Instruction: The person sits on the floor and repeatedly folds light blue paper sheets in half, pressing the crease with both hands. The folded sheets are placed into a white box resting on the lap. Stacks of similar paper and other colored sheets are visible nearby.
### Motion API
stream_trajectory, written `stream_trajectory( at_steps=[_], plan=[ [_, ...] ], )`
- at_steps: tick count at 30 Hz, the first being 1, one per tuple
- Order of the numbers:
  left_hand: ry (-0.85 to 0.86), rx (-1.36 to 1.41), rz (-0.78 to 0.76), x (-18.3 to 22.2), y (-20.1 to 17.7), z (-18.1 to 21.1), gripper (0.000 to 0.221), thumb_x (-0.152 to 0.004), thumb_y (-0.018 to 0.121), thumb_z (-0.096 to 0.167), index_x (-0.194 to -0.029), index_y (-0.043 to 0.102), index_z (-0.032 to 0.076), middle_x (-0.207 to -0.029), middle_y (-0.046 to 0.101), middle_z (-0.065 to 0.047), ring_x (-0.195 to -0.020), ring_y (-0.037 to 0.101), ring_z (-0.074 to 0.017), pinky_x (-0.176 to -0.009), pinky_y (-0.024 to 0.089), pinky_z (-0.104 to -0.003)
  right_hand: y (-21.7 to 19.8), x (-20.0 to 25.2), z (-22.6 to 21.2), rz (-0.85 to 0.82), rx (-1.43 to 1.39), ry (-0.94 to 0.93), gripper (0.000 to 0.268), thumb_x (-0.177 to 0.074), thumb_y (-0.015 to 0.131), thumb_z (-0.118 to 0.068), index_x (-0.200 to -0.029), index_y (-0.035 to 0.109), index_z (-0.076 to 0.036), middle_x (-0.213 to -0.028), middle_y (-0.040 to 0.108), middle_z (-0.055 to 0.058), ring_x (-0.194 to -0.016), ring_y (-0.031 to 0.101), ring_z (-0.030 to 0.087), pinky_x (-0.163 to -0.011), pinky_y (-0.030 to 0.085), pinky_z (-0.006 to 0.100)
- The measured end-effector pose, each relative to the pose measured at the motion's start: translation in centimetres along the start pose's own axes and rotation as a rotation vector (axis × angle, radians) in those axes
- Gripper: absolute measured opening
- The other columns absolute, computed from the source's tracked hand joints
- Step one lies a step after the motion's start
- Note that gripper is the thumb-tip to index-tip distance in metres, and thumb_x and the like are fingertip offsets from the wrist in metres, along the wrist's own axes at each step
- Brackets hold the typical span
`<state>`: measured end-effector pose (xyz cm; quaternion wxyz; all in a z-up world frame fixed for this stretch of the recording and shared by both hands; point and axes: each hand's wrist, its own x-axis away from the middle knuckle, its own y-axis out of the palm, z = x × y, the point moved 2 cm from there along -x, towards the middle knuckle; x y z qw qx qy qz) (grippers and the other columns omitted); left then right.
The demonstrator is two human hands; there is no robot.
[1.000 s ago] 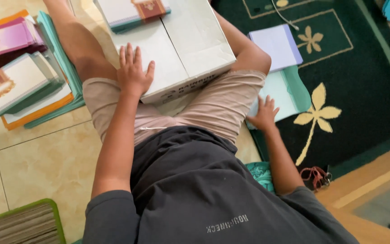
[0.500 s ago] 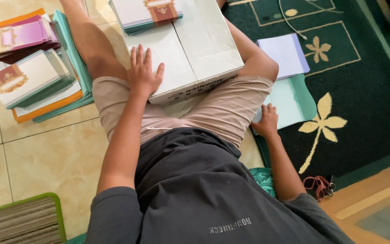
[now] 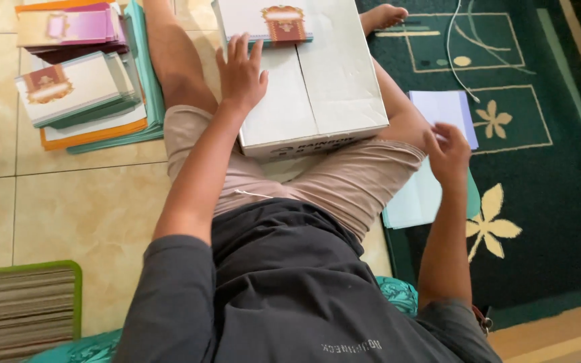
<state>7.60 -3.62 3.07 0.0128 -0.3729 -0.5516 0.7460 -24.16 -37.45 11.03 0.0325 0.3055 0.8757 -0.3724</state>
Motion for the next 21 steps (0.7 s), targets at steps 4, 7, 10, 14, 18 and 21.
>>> stream_trajectory(
  at_steps=[4, 7, 10, 14, 18, 21],
  plan=[
    [-0.108, -0.058, -0.249, -2.6, 3.3, -1.4, 0.068, -0.103, 0.066, 0.027, -0.160, 0.035, 0.007, -0.168, 0.019, -0.014, -0.154, 0.010, -0.0301, -0.113, 0.030, -0.061, 6.4, -2.7, -4.8, -0.085, -0.115, -0.091, 0.023, -0.097, 0.071, -0.006, -0.119, 0.066, 0.000, -0.109, 0.071, 0.013, -0.100, 0.069, 0.024, -0.090, 0.058, 0.036],
    [-0.162, -0.047, -0.196, -2.9, 4.5, -2.0, 0.050, -0.099, 0.064, 0.021, -0.145, 0.054, 0.004, -0.156, 0.048, -0.012, -0.147, 0.035, -0.0334, -0.110, 0.027, -0.067, 10.3, -2.5, -7.0, -0.274, -0.136, -0.274, 0.024, -0.097, 0.072, -0.006, -0.119, 0.068, 0.001, -0.105, 0.073, 0.011, -0.098, 0.071, 0.020, -0.088, 0.058, 0.031],
    [-0.043, -0.124, 0.010, -2.3, 2.8, -2.1, 0.009, -0.090, 0.069, 0.009, -0.099, 0.069, 0.011, -0.112, 0.070, -0.007, -0.121, 0.057, -0.0312, -0.108, 0.029, -0.061, 12.7, -1.9, -6.7, -0.259, -0.141, -0.143, 0.023, -0.094, 0.074, -0.012, -0.113, 0.073, -0.002, -0.093, 0.073, 0.007, -0.080, 0.063, 0.014, -0.074, 0.053, 0.026],
    [0.078, -0.043, 0.074, -2.5, -1.9, -0.9, 0.005, -0.089, 0.070, 0.005, -0.091, 0.072, 0.009, -0.102, 0.072, -0.008, -0.112, 0.063, -0.0284, -0.108, 0.033, -0.056, 12.4, -1.5, -7.0, -0.233, -0.203, -0.154, 0.025, -0.095, 0.072, -0.010, -0.118, 0.069, 0.000, -0.099, 0.070, 0.008, -0.087, 0.062, 0.016, -0.079, 0.053, 0.028],
    [0.234, 0.248, 0.180, -2.9, -11.2, 2.7, 0.029, -0.090, 0.065, 0.000, -0.119, 0.067, 0.008, -0.087, 0.072, -0.004, -0.074, 0.069, -0.0198, -0.078, 0.052, -0.038, 12.4, -2.3, -5.8, -0.270, -0.430, -0.166, 0.045, -0.097, 0.067, -0.003, -0.138, 0.050, 0.003, -0.126, 0.064, 0.021, -0.108, 0.064, 0.024, -0.091, 0.055, 0.033],
    [0.204, 0.785, -0.011, -2.5, -15.3, 4.5, 0.048, -0.093, 0.060, -0.008, -0.136, 0.060, 0.014, -0.090, 0.071, -0.010, -0.059, 0.053, -0.0191, -0.060, 0.046, -0.038, 12.6, -3.7, -5.6, -0.310, -0.665, -0.202, 0.043, -0.103, 0.057, 0.001, -0.143, 0.042, 0.004, -0.128, 0.059, 0.023, -0.112, 0.059, 0.026, -0.098, 0.054, 0.035]
  ],
)
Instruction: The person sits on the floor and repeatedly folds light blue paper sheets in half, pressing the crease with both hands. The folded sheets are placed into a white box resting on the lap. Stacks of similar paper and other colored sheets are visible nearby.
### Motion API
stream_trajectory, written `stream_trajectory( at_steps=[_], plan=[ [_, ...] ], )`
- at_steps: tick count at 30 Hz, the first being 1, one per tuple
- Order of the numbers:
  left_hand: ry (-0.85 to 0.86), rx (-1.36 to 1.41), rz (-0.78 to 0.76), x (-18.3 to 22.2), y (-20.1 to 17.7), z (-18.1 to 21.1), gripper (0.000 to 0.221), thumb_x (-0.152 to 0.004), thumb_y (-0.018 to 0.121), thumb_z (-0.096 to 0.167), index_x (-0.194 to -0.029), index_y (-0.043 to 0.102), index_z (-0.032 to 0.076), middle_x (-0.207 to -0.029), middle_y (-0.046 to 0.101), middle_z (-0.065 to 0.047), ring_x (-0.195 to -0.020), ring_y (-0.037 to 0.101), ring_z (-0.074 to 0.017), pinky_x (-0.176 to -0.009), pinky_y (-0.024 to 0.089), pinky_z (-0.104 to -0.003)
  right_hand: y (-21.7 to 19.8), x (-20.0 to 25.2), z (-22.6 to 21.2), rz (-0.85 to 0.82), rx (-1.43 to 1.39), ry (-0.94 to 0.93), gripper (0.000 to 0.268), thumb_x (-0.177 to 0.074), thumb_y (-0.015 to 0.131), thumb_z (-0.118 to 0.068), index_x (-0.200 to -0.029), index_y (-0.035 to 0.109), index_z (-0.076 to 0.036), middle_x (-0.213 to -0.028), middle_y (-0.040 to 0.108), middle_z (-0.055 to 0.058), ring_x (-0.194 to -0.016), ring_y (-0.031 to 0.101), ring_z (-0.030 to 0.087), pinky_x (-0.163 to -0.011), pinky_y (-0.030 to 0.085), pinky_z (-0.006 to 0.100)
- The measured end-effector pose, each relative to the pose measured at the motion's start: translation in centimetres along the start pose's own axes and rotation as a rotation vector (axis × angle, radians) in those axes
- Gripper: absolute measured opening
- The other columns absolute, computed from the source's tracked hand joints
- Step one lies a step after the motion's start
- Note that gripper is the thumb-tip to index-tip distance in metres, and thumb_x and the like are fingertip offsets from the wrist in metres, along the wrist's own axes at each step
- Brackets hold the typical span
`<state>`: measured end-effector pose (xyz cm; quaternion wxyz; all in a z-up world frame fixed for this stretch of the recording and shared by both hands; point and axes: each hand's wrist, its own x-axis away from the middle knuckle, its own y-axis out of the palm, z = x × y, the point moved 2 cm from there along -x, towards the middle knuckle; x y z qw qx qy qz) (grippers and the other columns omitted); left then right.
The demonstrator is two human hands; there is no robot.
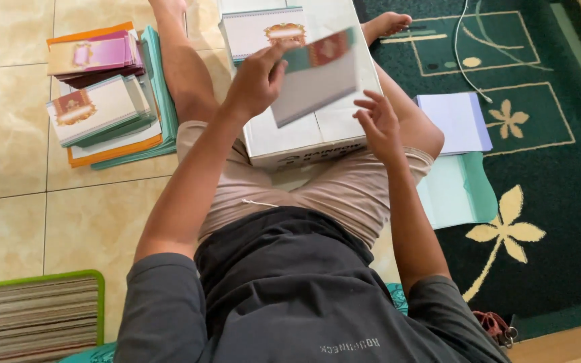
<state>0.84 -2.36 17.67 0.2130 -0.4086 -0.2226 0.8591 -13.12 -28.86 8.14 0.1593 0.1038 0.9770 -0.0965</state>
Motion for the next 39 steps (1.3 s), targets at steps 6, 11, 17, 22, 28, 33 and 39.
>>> stream_trajectory(
  at_steps=[6, 11, 17, 22, 28, 33, 39],
  plan=[
    [-0.167, 0.279, -0.208, 1.8, 2.4, -2.0, 0.044, -0.094, 0.077, 0.020, -0.133, 0.067, 0.003, -0.127, 0.068, -0.028, -0.124, 0.060, -0.0483, -0.110, 0.045, -0.056, 0.1, -1.1, 2.9, 0.177, 0.280, -0.015, 0.042, -0.105, 0.075, -0.026, -0.143, 0.059, -0.015, -0.143, 0.055, 0.014, -0.124, 0.060, 0.041, -0.097, 0.053, 0.053],
    [-0.345, 0.250, -0.311, 4.0, 3.7, -4.0, 0.046, -0.091, 0.081, 0.026, -0.133, 0.069, 0.011, -0.128, 0.070, -0.016, -0.126, 0.062, -0.0407, -0.111, 0.045, -0.051, 1.6, 0.2, 2.2, 0.125, 0.303, 0.130, 0.046, -0.095, 0.082, -0.022, -0.137, 0.064, -0.020, -0.117, 0.064, 0.010, -0.101, 0.063, 0.025, -0.084, 0.053, 0.039],
    [-0.418, 0.038, -0.348, 5.2, 5.0, -7.6, 0.027, -0.095, 0.069, 0.031, -0.120, 0.074, 0.024, -0.117, 0.073, -0.009, -0.115, 0.066, -0.0349, -0.105, 0.049, -0.052, 1.6, 0.5, 4.4, 0.015, 0.314, 0.028, 0.070, -0.083, 0.082, -0.001, -0.148, 0.057, -0.006, -0.117, 0.059, 0.021, -0.094, 0.067, 0.034, -0.083, 0.057, 0.045],
    [-0.491, -0.234, -0.295, 6.0, 7.5, -12.6, 0.029, -0.091, 0.069, 0.036, -0.120, 0.072, 0.041, -0.101, 0.075, 0.008, -0.104, 0.071, -0.0207, -0.098, 0.052, -0.047, 2.4, 0.1, 5.5, -0.070, 0.628, -0.096, 0.064, -0.080, 0.079, -0.016, -0.143, 0.066, -0.017, -0.122, 0.059, 0.020, -0.104, 0.066, 0.049, -0.088, 0.056, 0.056],
    [-0.302, -0.377, -0.168, 6.1, 8.4, -14.1, 0.024, -0.081, 0.087, 0.030, -0.103, 0.076, 0.029, -0.095, 0.065, 0.001, -0.100, 0.067, -0.0277, -0.088, 0.056, -0.048, 3.5, -0.5, 3.7, -0.144, 0.832, -0.031, 0.048, -0.083, 0.062, -0.021, -0.130, 0.071, -0.021, -0.161, 0.039, 0.020, -0.143, 0.040, 0.052, -0.103, 0.039, 0.071],
    [-0.402, -0.245, -0.269, 5.9, 7.6, -11.5, 0.011, -0.088, 0.077, 0.022, -0.098, 0.081, 0.025, -0.090, 0.074, -0.007, -0.094, 0.073, -0.0340, -0.087, 0.059, -0.048, 3.5, -2.1, 6.9, -0.332, 0.935, 0.052, 0.066, -0.077, 0.063, -0.033, -0.142, 0.053, -0.028, -0.147, 0.055, 0.008, -0.147, 0.043, 0.036, -0.115, 0.034, 0.065],
    [-0.562, -0.234, -0.374, 5.3, 8.7, -15.1, 0.015, -0.087, 0.073, 0.024, -0.097, 0.082, 0.031, -0.089, 0.079, -0.003, -0.095, 0.075, -0.0302, -0.089, 0.059, -0.045, 4.4, -3.1, 4.1, -0.336, 1.063, 0.013, 0.070, -0.081, 0.074, -0.053, -0.142, 0.062, -0.022, -0.112, 0.062, 0.003, -0.115, 0.058, 0.029, -0.102, 0.044, 0.050]
  ],
)
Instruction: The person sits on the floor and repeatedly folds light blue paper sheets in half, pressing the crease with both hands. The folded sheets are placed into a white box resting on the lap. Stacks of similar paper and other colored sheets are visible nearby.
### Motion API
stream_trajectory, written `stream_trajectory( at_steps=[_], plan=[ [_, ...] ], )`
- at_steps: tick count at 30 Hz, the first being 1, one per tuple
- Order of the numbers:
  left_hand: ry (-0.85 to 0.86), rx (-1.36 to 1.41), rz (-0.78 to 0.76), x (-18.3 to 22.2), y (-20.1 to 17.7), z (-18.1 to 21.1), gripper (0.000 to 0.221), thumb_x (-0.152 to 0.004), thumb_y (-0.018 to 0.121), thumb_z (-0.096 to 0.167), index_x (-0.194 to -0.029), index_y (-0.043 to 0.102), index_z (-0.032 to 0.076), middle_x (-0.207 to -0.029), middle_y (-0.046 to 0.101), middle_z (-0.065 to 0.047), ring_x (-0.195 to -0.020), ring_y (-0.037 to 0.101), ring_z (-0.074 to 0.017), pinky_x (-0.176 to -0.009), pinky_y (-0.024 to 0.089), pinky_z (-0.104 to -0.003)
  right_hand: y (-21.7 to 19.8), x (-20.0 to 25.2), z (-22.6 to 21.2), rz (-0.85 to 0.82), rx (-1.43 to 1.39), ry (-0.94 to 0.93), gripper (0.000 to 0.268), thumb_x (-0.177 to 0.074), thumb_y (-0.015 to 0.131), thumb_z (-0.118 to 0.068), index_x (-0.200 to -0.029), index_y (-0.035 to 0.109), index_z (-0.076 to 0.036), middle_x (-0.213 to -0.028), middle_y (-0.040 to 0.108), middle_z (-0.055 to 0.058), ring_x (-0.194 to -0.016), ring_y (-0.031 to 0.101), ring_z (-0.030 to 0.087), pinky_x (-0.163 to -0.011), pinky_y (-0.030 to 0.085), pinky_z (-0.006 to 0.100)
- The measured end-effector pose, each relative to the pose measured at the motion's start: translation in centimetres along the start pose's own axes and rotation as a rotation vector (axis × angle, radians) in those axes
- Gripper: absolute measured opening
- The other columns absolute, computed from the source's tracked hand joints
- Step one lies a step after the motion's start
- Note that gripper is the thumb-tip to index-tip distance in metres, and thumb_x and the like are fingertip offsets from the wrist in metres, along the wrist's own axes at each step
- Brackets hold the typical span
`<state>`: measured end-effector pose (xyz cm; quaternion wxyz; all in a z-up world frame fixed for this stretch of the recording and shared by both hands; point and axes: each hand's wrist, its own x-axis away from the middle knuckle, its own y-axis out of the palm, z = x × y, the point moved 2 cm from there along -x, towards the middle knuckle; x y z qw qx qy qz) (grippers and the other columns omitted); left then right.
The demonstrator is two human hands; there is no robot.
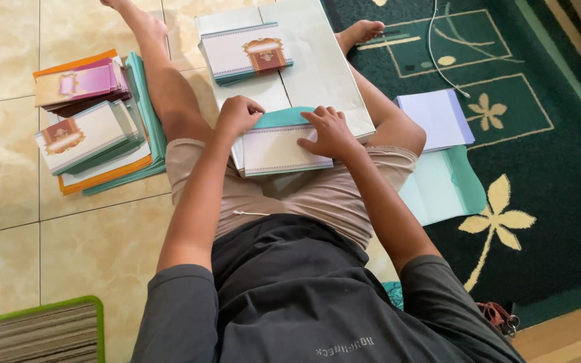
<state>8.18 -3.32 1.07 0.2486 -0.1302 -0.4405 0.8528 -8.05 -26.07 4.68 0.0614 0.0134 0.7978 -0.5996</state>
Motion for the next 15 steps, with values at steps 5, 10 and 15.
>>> stream_trajectory(
  at_steps=[5, 10, 15],
  plan=[
    [-0.069, 0.068, -0.180, -0.8, -1.1, -0.8, 0.020, -0.085, 0.074, 0.035, -0.104, 0.080, 0.036, -0.101, 0.078, -0.001, -0.106, 0.072, -0.0237, -0.098, 0.057, -0.039, -5.2, 2.6, -3.6, 0.189, -0.046, -0.125, 0.023, -0.084, 0.080, -0.024, -0.106, 0.076, -0.019, -0.095, 0.063, 0.001, -0.096, 0.062, 0.024, -0.100, 0.043, 0.045],
    [-0.123, 0.506, -0.413, 3.0, -6.9, 2.8, 0.046, -0.100, 0.054, 0.033, -0.133, 0.066, 0.003, -0.128, 0.069, -0.023, -0.124, 0.066, -0.0279, -0.111, 0.048, -0.042, -9.4, 7.6, -6.3, 0.298, -0.167, -0.250, 0.011, -0.084, 0.081, -0.012, -0.090, 0.075, -0.020, -0.098, 0.070, 0.001, -0.096, 0.068, 0.023, -0.102, 0.045, 0.047],
    [-0.073, 0.722, -0.497, 5.2, -7.6, 4.4, 0.066, -0.104, 0.060, 0.038, -0.154, 0.041, 0.000, -0.159, 0.043, -0.025, -0.151, 0.036, -0.0352, -0.125, 0.029, -0.049, -11.5, 12.0, -7.3, -0.004, -0.658, -0.288, 0.016, -0.084, 0.069, -0.003, -0.097, 0.074, -0.011, -0.123, 0.072, 0.020, -0.119, 0.066, 0.044, -0.103, 0.047, 0.055]
  ],
)
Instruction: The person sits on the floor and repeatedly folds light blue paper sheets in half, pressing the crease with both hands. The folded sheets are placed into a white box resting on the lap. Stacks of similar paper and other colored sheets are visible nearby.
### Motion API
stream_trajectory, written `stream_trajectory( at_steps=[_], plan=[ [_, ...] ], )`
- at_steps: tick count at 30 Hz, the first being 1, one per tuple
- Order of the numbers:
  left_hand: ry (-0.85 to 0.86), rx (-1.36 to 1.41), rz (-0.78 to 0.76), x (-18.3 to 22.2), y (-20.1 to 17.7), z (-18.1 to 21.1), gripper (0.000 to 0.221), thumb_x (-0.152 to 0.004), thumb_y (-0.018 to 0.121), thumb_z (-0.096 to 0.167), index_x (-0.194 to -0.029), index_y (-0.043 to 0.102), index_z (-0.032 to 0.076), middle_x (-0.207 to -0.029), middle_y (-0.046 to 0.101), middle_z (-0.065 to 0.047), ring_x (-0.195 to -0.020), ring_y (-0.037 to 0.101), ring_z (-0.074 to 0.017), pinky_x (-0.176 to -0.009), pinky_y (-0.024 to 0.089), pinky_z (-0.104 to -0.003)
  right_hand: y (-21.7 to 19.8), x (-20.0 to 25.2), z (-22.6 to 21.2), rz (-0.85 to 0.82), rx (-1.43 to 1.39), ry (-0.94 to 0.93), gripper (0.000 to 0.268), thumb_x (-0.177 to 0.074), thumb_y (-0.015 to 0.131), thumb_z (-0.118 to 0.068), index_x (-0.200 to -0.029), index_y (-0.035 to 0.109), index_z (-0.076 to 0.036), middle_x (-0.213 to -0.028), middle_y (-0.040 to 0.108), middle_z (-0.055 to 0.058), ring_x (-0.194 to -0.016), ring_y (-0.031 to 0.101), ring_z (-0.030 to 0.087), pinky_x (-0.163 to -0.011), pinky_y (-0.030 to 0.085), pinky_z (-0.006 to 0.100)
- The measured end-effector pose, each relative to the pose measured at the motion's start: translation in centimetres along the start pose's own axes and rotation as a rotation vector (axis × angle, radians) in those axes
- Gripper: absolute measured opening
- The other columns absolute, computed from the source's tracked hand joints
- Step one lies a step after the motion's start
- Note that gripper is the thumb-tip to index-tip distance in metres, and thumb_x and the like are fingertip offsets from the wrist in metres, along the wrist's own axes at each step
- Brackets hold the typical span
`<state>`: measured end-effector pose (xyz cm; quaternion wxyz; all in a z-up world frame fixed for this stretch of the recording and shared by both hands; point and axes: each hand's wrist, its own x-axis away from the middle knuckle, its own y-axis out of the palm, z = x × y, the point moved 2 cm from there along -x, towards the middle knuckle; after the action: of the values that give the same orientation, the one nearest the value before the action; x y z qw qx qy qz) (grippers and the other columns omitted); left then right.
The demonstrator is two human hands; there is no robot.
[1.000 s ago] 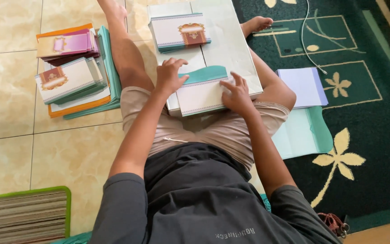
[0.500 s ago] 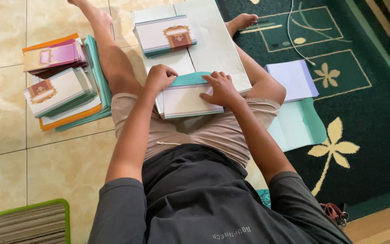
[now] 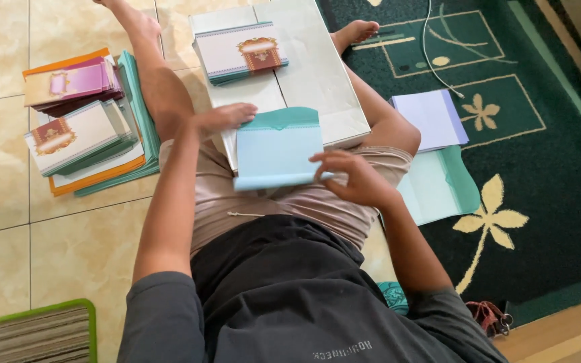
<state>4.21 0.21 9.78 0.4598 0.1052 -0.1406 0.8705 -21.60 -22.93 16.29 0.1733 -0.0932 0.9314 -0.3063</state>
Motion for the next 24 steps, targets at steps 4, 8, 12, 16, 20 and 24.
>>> stream_trajectory(
  at_steps=[4, 8, 12, 16, 20, 24],
  plan=[
    [-0.130, -0.576, -0.154, -1.5, 3.4, -2.0, 0.083, -0.099, 0.047, 0.070, -0.163, 0.028, 0.022, -0.174, 0.009, -0.016, -0.158, 0.015, -0.0377, -0.130, 0.012, -0.058, -0.5, 1.6, -1.7, -0.206, -0.136, 0.095, 0.021, -0.085, 0.071, -0.007, -0.105, 0.074, -0.005, -0.128, 0.069, 0.030, -0.122, 0.062, 0.052, -0.103, 0.045, 0.060],
    [-0.162, -1.004, -0.036, -1.6, 6.8, -3.1, 0.097, -0.094, 0.026, 0.088, -0.167, 0.016, 0.025, -0.173, -0.010, -0.015, -0.161, 0.002, -0.0310, -0.123, -0.010, -0.067, -0.1, 2.2, 0.7, -0.243, -0.119, 0.219, 0.043, -0.084, 0.083, -0.021, -0.121, 0.072, -0.002, -0.125, 0.071, 0.029, -0.122, 0.064, 0.046, -0.105, 0.046, 0.058],
    [-0.094, -1.146, 0.116, -3.6, 6.5, -6.2, 0.102, -0.092, 0.027, 0.089, -0.167, 0.016, 0.021, -0.173, -0.007, -0.018, -0.161, -0.001, -0.0317, -0.119, -0.008, -0.079, 1.0, 0.5, 4.0, 0.066, 0.050, 0.188, 0.039, -0.092, 0.077, -0.022, -0.129, 0.071, -0.011, -0.133, 0.068, 0.020, -0.131, 0.059, 0.041, -0.112, 0.042, 0.056],
    [-0.086, -1.159, 0.217, -4.3, 6.6, -7.0, 0.099, -0.095, 0.025, 0.086, -0.167, 0.019, 0.019, -0.173, 0.005, -0.019, -0.161, 0.000, -0.0310, -0.118, -0.010, -0.078, 4.8, -2.0, 8.6, 0.126, 0.331, 0.175, 0.052, -0.101, 0.068, -0.041, -0.148, 0.059, -0.022, -0.156, 0.051, 0.013, -0.146, 0.044, 0.038, -0.118, 0.031, 0.062],
    [0.056, -1.144, 0.371, -4.4, 8.6, -8.2, 0.078, -0.105, 0.033, 0.064, -0.160, 0.036, 0.009, -0.167, 0.021, -0.028, -0.158, 0.015, -0.0390, -0.120, 0.000, -0.075, 9.0, -2.8, 11.2, 0.035, 0.608, 0.179, 0.071, -0.100, 0.061, -0.056, -0.159, 0.046, -0.020, -0.164, 0.038, 0.021, -0.154, 0.027, 0.043, -0.120, 0.008, 0.068],
    [0.161, -1.117, 0.351, -2.5, 12.7, -7.7, 0.072, -0.105, 0.041, 0.050, -0.160, 0.036, 0.004, -0.167, 0.021, -0.031, -0.157, 0.016, -0.0459, -0.122, 0.011, -0.071, 9.7, -2.4, 12.6, 0.018, 0.680, 0.193, 0.081, -0.099, 0.050, -0.072, -0.162, 0.041, -0.021, -0.168, 0.035, 0.017, -0.158, 0.021, 0.039, -0.122, -0.003, 0.066]
  ],
)
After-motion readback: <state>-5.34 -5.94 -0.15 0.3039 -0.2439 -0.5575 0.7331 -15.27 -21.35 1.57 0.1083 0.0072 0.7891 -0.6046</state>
